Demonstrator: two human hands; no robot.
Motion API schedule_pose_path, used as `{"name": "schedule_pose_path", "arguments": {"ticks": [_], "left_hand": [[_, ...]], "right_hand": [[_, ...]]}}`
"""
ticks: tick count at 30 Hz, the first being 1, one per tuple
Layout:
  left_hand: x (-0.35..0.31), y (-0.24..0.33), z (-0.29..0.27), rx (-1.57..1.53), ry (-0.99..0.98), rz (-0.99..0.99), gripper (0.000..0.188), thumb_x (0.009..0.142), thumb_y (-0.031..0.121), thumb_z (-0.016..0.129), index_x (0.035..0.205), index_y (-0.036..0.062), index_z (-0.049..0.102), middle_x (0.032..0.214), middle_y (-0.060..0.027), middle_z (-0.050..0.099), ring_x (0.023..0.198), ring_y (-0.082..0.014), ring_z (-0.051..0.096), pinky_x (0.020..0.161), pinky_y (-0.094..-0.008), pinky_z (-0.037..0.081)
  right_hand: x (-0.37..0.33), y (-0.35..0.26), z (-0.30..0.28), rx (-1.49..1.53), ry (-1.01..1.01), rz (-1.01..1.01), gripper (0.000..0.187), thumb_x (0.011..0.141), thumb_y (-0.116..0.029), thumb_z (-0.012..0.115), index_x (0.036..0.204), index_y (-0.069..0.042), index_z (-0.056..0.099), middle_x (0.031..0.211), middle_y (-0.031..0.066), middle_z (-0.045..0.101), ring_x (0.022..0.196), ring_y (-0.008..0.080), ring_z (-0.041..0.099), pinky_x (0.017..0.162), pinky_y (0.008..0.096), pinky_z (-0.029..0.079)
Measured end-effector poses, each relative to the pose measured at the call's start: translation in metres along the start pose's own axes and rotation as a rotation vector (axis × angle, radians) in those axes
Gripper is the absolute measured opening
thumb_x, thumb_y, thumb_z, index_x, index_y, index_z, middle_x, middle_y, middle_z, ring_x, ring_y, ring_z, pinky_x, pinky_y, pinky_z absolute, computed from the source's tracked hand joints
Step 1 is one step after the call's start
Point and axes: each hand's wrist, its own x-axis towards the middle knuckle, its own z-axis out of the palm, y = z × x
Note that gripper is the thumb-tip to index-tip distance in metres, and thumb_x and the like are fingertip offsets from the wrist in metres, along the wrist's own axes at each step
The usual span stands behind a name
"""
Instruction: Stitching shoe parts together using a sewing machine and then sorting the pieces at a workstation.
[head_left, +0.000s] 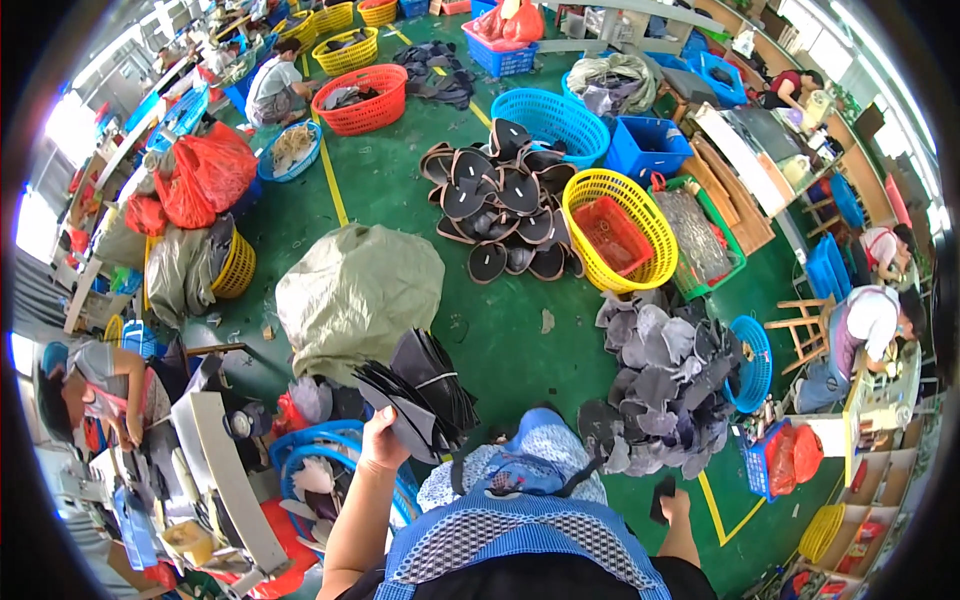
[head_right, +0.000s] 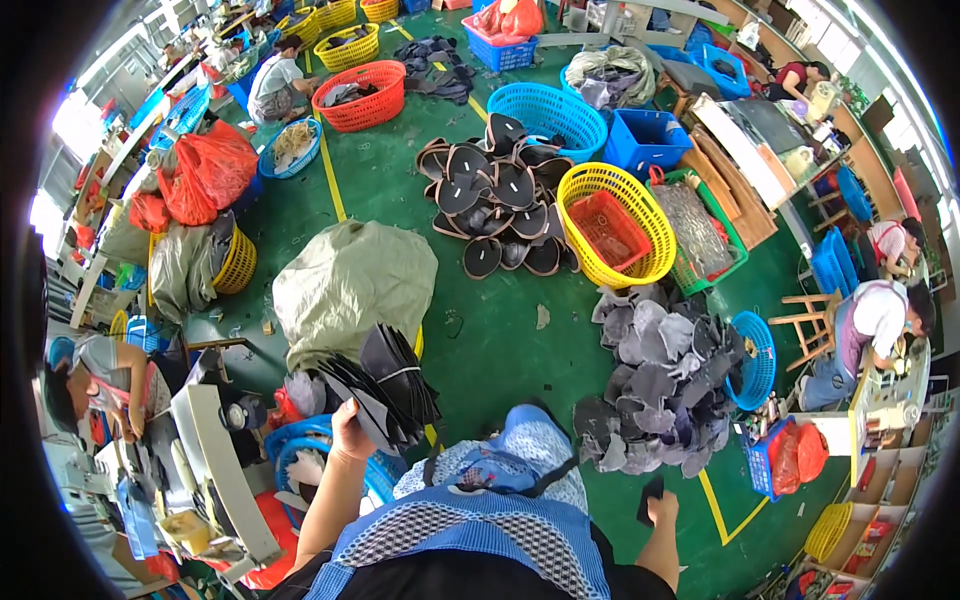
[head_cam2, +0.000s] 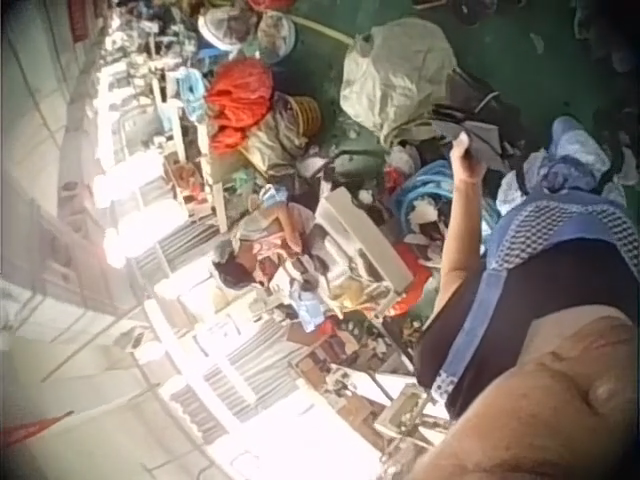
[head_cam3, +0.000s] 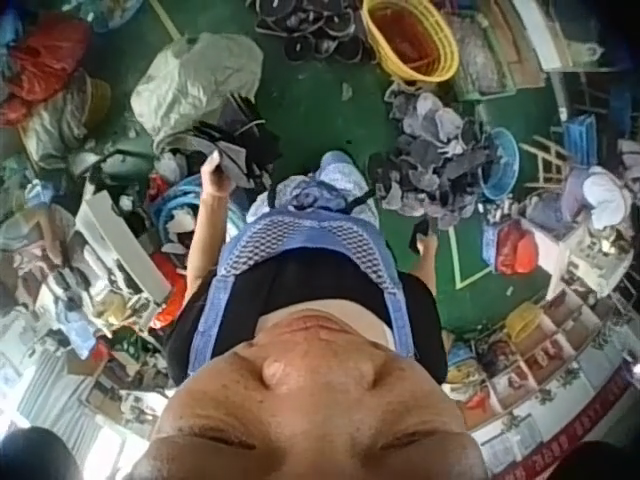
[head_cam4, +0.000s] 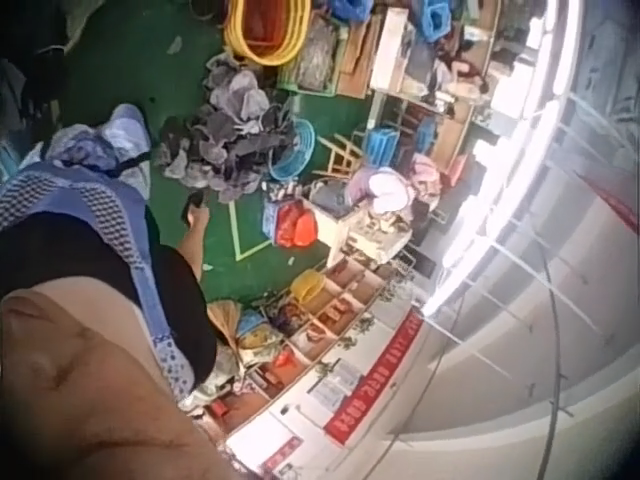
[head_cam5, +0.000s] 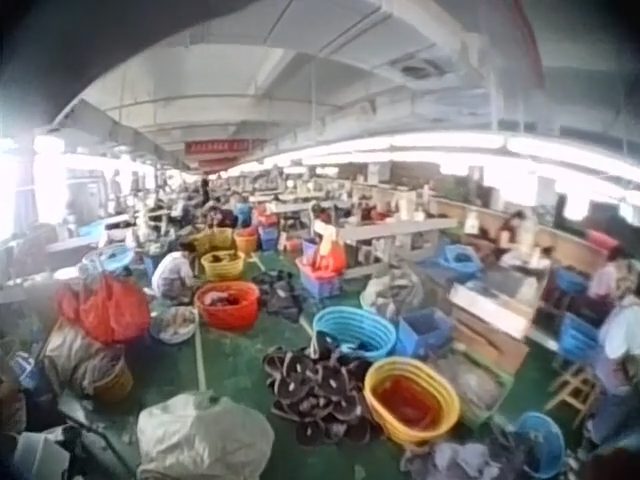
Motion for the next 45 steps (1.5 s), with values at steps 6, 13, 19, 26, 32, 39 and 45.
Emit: {"name": "schedule_pose_path", "arguments": {"ticks": [6,13,19,26,32,39,45], "left_hand": [[0.172,0.045,0.013,-0.02,-0.003,0.055,0.046,0.086,0.028,0.079,0.125,0.0059,0.069,0.121,-0.0121,0.074,0.112,-0.0312,0.07,0.103,-0.0476,0.054],[0.306,0.134,0.042,-0.07,0.012,0.436,0.049,0.1,0.035,0.064,0.14,0.0075,0.061,0.137,-0.0116,0.067,0.124,-0.0336,0.064,0.111,-0.0505,0.048],[0.399,0.227,0.045,-0.018,0.175,0.58,0.044,0.103,0.036,0.06,0.137,0.009,0.064,0.134,-0.009,0.069,0.124,-0.031,0.065,0.11,-0.0511,0.049],[0.571,0.352,-0.007,-0.033,0.252,0.618,0.045,0.1,0.039,0.063,0.135,0.0097,0.065,0.134,-0.009,0.069,0.124,-0.0315,0.065,0.11,-0.0506,0.049],[0.739,0.507,0.065,0.061,0.263,0.379,0.049,0.09,0.038,0.075,0.125,0.0054,0.066,0.123,-0.0122,0.072,0.112,-0.0306,0.069,0.104,-0.0468,0.053],[0.921,0.586,0.092,0.076,0.279,0.297,0.055,0.086,0.032,0.076,0.129,0.0007,0.063,0.12,-0.0144,0.072,0.113,-0.0311,0.069,0.106,-0.0473,0.052],[1.107,0.638,0.139,0.0,0.2,0.25,0.062,0.082,0.025,0.081,0.135,0.0017,0.058,0.124,-0.0137,0.07,0.115,-0.0309,0.068,0.106,-0.046,0.053]], "right_hand": [[0.131,-0.021,-0.022,0.316,-0.038,0.525,0.066,0.076,-0.005,0.079,0.139,-0.008,0.061,0.128,0.0211,0.07,0.123,0.0394,0.066,0.1,0.0525,0.054],[0.347,-0.492,-0.126,-0.196,0.101,-0.41,0.046,0.087,-0.035,0.069,0.113,0.003,0.068,0.112,0.0296,0.071,0.11,0.0484,0.065,0.096,0.053,0.052],[0.409,-0.942,-0.252,0.053,0.255,-1.057,0.037,0.095,-0.027,0.067,0.121,-0.002,0.068,0.107,0.0268,0.072,0.102,0.047,0.067,0.087,0.0517,0.054],[0.405,-1.16,-0.219,0.125,0.088,-1.149,0.028,0.098,-0.026,0.066,0.11,-0.001,0.066,0.1,0.0261,0.071,0.096,0.048,0.067,0.079,0.0508,0.053],[0.435,-1.062,-0.161,-0.099,-0.073,-0.706,0.027,0.086,-0.02,0.07,0.107,-0.002,0.071,0.097,0.0283,0.071,0.099,0.0476,0.068,0.086,0.0541,0.053],[0.47,-1.079,-0.143,0.164,-0.209,0.027,0.059,0.081,-0.011,0.076,0.135,0.006,0.058,0.126,0.0213,0.069,0.115,0.0358,0.067,0.095,0.0495,0.052],[0.619,-1.245,-0.153,-0.535,-0.175,-0.177,0.061,0.084,-0.002,0.064,0.144,0.002,0.054,0.132,0.0301,0.064,0.125,0.0417,0.061,0.099,0.0492,0.052]]}}
